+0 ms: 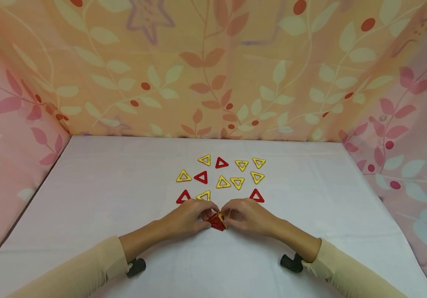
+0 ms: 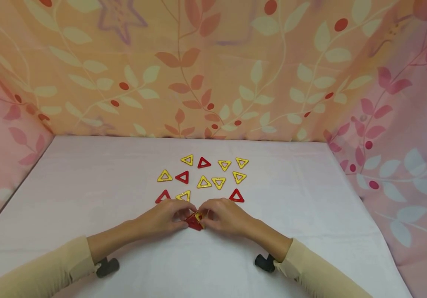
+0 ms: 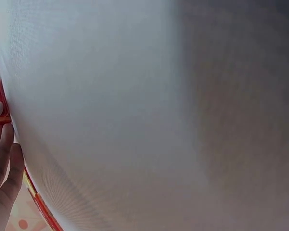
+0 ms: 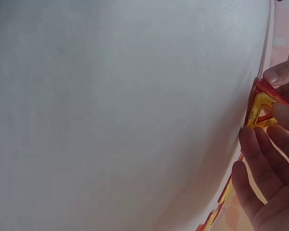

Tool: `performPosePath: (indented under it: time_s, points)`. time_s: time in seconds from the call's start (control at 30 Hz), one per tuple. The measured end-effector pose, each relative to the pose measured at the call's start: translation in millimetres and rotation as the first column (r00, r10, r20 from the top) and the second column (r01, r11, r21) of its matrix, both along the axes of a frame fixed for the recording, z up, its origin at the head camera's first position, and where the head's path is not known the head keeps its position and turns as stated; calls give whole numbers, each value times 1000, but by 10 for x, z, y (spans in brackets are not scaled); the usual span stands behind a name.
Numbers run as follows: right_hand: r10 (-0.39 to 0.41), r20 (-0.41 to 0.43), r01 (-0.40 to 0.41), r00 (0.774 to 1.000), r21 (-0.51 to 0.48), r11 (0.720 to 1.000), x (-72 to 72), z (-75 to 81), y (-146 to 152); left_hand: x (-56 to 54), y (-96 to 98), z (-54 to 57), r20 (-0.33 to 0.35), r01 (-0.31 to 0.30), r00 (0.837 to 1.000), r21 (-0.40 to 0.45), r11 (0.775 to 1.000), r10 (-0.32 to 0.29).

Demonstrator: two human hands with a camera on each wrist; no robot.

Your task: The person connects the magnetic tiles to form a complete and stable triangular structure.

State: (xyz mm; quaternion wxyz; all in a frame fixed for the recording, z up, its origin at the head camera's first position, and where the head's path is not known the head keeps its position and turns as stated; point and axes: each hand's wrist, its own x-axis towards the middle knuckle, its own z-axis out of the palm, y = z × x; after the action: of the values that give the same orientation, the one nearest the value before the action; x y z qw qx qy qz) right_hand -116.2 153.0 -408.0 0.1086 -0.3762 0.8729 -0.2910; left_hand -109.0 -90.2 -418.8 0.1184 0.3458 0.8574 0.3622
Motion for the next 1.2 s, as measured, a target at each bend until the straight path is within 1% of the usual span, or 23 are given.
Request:
performPosePath:
  time_s: [0.13,0.23,0.37,0.5,0.63,0.83,1.0,1.2]
  points:
    - [7,16,-7,1000,-1,1000,-16,25,18,-15,-6,26,-17,1,1000,-15,1000,-1]
    - [-6,18,6,1000,6,1000,-62,55,36,-43,-20,68,-53,-5,999,-26,1000,4]
    - [-33,-11,33,999,11,999,-192,92,58,-103,-48,138,-67,-32,997,-37,999,29]
    - [-62,-30,63,998,26,998,-350,130,78,-184,-75,180,-44,-90,995,-44,995,88]
    - [-102,-37,105,994,70,992,-491,137,97,-267,-99,165,-46,-132,991,-64,989,129]
    - [-121,-41,123,992,80,989,-678,112,80,-368,-128,126,-71,-150,987,-53,987,146]
    - [-121,-16,122,992,105,987,-772,97,65,-416,-134,113,-57,-152,987,-67,986,148]
    - [-101,-3,100,995,125,987,-858,39,20,-469,-131,57,-78,-147,987,-101,984,139]
